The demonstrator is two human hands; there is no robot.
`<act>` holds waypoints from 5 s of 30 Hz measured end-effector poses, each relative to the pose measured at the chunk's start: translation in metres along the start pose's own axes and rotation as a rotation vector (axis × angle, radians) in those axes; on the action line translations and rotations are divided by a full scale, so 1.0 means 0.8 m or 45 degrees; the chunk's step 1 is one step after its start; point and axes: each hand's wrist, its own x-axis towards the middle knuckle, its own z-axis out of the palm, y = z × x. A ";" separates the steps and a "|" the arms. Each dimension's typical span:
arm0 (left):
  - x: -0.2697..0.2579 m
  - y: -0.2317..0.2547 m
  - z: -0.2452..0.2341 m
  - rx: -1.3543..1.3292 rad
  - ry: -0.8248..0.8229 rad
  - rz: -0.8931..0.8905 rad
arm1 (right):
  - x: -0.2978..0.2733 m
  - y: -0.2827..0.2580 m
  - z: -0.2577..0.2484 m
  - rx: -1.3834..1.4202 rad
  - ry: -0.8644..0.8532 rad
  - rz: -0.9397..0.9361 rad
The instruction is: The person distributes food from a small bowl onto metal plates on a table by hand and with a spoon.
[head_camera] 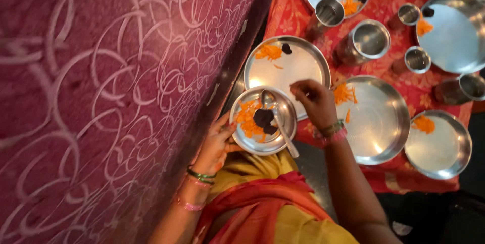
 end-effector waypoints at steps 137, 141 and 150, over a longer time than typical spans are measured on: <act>0.102 -0.353 0.475 0.165 -0.072 -0.320 | -0.145 0.398 -0.638 -0.422 0.679 0.673; 0.105 -0.357 0.496 0.121 -0.090 -0.307 | -0.148 0.341 -0.654 -0.632 0.644 0.498; 0.116 -0.378 0.504 0.137 -0.113 -0.262 | -0.171 0.145 -0.625 -0.422 0.126 0.054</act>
